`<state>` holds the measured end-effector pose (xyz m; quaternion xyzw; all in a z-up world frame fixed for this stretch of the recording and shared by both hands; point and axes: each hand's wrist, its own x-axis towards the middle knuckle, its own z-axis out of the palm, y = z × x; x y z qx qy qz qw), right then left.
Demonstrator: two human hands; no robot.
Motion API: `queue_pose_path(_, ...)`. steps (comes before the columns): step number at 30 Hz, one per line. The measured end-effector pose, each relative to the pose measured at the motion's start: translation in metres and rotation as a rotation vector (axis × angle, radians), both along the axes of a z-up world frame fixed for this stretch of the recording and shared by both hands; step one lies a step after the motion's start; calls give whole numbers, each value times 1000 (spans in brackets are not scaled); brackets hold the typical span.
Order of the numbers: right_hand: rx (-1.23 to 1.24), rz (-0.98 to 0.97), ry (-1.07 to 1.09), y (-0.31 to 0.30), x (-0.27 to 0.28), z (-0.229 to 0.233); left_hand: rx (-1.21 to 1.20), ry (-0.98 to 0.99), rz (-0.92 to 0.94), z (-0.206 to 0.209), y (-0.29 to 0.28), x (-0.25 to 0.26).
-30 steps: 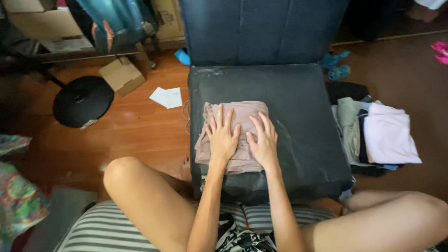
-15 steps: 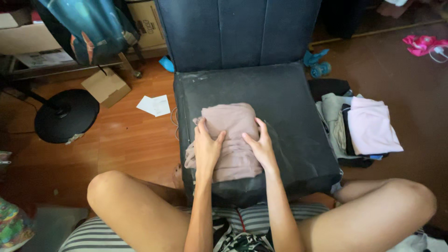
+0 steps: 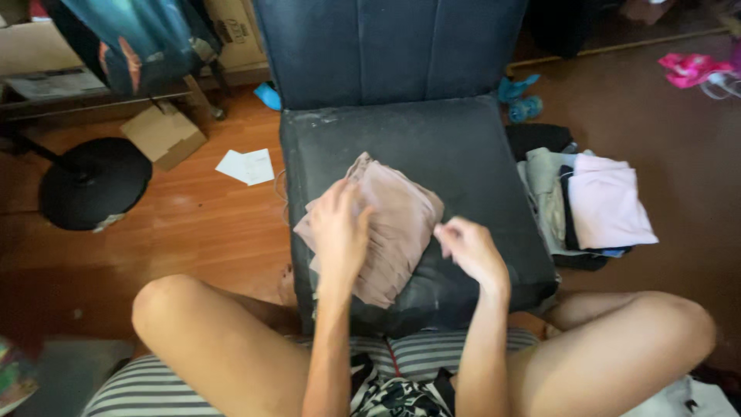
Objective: The person folds several garments one by one on a black chair, including a dark short-sleeved shirt, a light pink floral top, a beige long-sleeved shirt, and a white t-shirt. Each item is smoothed, folded into a compact rectangle, and placed on a growing stack to the right.
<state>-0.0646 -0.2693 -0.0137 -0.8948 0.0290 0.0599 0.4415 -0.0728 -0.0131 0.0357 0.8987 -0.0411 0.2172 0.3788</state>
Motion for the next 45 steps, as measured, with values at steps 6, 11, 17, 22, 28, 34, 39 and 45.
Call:
queue_pose_path(6, 211, 34, -447, 20, 31, -32, 98, 690, 58, 4, 28, -30)
queue_pose_path(11, 83, 10, -142, 20, 21, -27, 18, 677, 54, -12, 28, -10)
queue_pose_path(17, 39, 73, 100, -13, 10, -33, 4, 175, 169, -32, 20, 5)
queue_pose_path(22, -94, 144, 127, -19, 15, -55, -232, 674, 59, -52, 31, 3)
queue_pose_path(28, 155, 108, -25, -12, 10, -46, -274, 658, -207, -60, 29, 18)
queue_pose_path(34, 630, -94, -30, -18, 12, -58, -527, 426, -330, -68, 2, 34)
queue_pose_path(39, 790, -254, -90, -53, 9, -68, -772, 402, -521, -65, -29, 41)
queue_pose_path(45, 997, -359, -365, -112, -17, -48, -842, 477, -807, -41, -109, 84)
